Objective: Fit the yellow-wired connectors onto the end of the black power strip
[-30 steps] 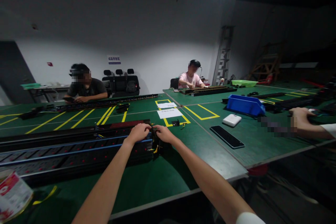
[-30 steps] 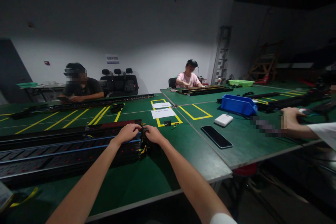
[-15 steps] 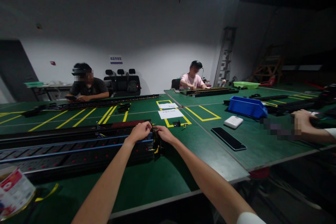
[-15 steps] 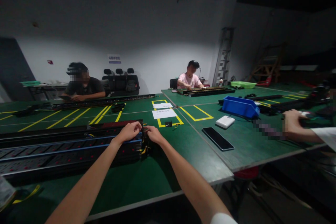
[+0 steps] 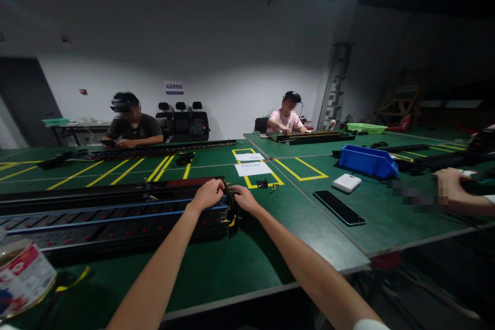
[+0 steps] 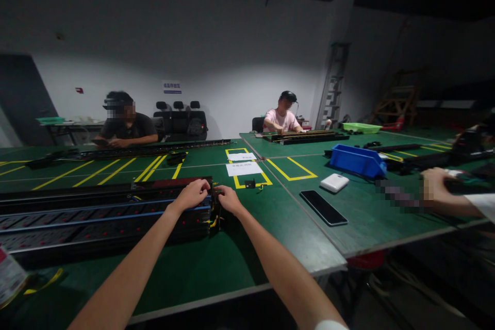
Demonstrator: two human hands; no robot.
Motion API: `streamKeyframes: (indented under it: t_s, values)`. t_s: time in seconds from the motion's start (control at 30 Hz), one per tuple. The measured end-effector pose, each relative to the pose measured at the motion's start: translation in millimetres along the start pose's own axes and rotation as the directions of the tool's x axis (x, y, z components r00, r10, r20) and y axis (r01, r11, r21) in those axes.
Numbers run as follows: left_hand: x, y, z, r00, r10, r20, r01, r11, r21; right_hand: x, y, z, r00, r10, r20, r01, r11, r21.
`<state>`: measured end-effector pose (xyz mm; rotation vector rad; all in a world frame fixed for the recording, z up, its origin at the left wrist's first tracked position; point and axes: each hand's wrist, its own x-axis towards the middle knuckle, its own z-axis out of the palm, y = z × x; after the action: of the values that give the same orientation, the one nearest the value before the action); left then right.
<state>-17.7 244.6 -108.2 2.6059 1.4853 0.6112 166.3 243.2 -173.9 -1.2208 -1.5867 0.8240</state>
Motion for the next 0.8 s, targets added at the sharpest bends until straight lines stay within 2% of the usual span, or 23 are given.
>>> streamKeyframes:
  t_s: [0.07, 0.13, 0.23, 0.3, 0.43, 0.8]
  values:
    - [0, 1, -0.6, 1.000, 0.001, -0.011, 0.000, 1.000, 0.007, 1, -3, -1, 0.992, 0.116, -0.052, -0.108, 0.985, 0.134]
    - [-1, 2, -1.5, 0.999, -0.024, -0.025, 0.025, 1.000, 0.019, 1, -5, -4, 0.971, 0.231, -0.064, -0.202, 0.931, 0.304]
    - [-1, 4, -3.4, 0.996, -0.079, -0.049, 0.083, 0.994, 0.071, 2, -7, -10, 0.943, 0.326, -0.067, -0.250, 0.827, 0.504]
    - [-2, 4, -4.7, 0.992, -0.121, -0.037, 0.124, 0.985, 0.122, 2, -5, -13, 0.929, 0.361, -0.076, -0.255, 0.777, 0.576]
    - [-2, 4, -5.5, 0.985, -0.171, 0.008, 0.167, 0.971, 0.169, 3, -3, -14, 0.924, 0.372, -0.089, -0.244, 0.753, 0.612]
    - [-3, 3, -3.4, 0.987, -0.158, 0.006, 0.154, 0.970, 0.188, 2, -7, -11, 0.919, 0.382, -0.094, -0.263, 0.774, 0.576]
